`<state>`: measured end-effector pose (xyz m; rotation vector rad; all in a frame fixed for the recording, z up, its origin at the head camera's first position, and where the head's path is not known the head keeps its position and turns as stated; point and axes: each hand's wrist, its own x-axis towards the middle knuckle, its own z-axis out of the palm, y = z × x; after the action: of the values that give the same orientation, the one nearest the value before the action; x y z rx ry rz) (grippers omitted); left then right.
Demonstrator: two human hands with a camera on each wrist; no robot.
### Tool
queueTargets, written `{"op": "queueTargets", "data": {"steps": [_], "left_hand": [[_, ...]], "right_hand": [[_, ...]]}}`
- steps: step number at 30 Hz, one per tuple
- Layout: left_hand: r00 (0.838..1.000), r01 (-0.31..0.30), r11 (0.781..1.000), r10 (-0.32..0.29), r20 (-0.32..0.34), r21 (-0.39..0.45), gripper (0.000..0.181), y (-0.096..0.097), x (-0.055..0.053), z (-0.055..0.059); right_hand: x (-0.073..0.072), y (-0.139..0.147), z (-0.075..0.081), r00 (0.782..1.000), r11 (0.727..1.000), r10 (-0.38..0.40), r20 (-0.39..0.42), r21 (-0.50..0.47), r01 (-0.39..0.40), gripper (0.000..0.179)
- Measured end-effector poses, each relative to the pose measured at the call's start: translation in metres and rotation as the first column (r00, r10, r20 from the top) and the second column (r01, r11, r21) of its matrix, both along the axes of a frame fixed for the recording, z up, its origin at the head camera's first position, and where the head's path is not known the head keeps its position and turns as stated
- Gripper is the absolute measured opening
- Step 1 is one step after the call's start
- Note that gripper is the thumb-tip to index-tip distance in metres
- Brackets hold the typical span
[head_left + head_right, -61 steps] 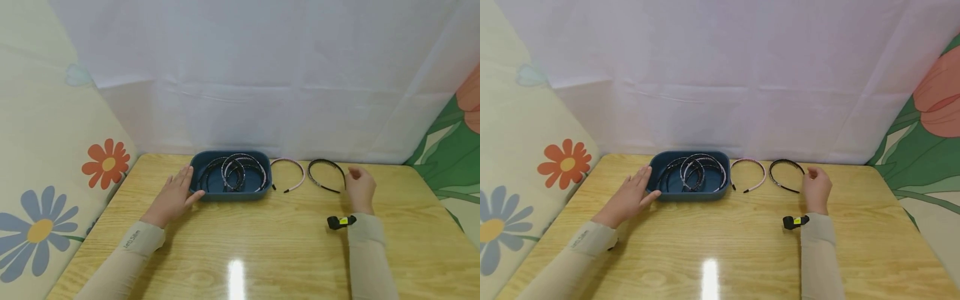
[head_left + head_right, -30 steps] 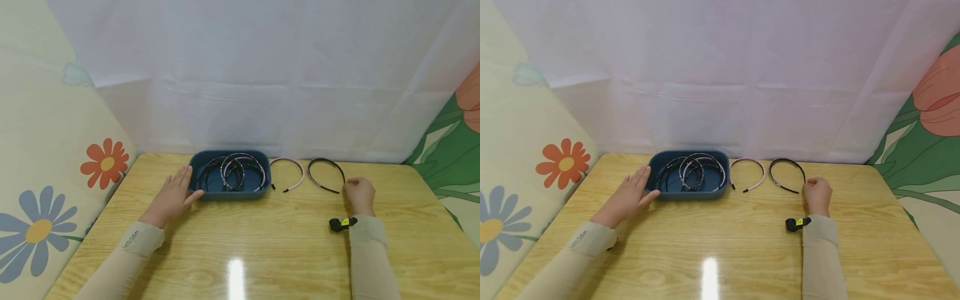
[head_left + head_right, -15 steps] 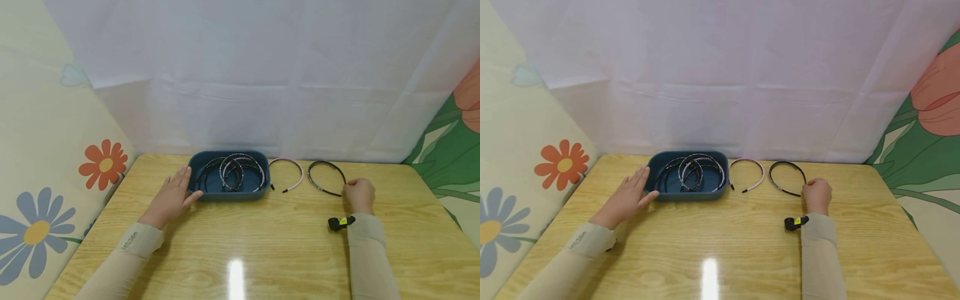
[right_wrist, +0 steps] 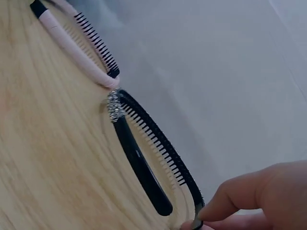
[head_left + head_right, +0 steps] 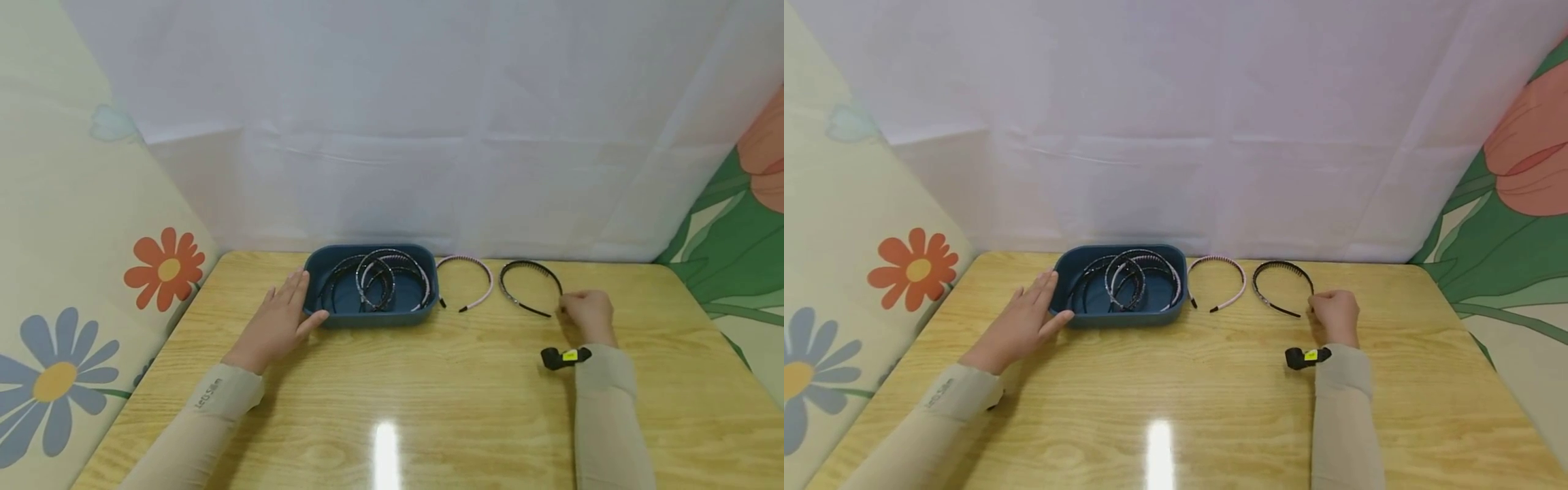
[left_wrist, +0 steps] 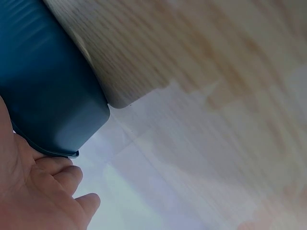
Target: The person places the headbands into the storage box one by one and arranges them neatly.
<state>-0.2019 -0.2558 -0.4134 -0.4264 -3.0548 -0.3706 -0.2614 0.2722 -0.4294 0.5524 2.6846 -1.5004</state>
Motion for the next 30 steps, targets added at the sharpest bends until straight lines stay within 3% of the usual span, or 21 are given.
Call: {"op": "queueTargets", "data": {"steps": [3,6,11,13,15,21,30], "left_hand": [[1.0,-0.001,1.0,0.001,0.003,0.003,0.092,0.0,0.0,0.001],[1.0,-0.001,1.0,0.001,0.006,0.007,0.092,0.0,0.001,0.002],[1.0,-0.004,1.0,0.004,0.008,0.0,0.092,-0.001,0.0,0.002],[1.0,-0.005,1.0,0.005,0.01,-0.003,0.092,-0.001,0.0,0.002],[1.0,-0.002,1.0,0.002,0.01,-0.003,0.092,-0.001,-0.001,0.002],[1.0,-0.001,1.0,0.001,0.018,-0.004,0.093,-0.002,-0.001,0.003],[1.0,0.001,1.0,-0.001,0.02,-0.001,0.092,-0.001,0.0,0.002]], "right_hand": [[0.0,0.0,0.004,0.999,0.992,-0.01,0.031,-0.122,0.014,0.037],[0.001,0.001,0.007,0.998,0.964,-0.007,0.064,-0.265,0.024,0.036],[0.001,0.002,0.008,0.999,0.858,0.035,0.028,-0.513,-0.016,0.039],[0.0,0.003,0.008,0.998,0.813,0.06,-0.001,-0.581,-0.05,0.037],[0.0,0.006,0.007,0.996,0.786,0.09,-0.028,-0.612,-0.089,0.038],[0.0,0.011,0.009,0.985,0.79,0.173,-0.029,-0.592,-0.156,0.054],[0.003,0.01,0.015,0.989,0.791,0.144,0.033,-0.605,-0.095,0.058]]}}
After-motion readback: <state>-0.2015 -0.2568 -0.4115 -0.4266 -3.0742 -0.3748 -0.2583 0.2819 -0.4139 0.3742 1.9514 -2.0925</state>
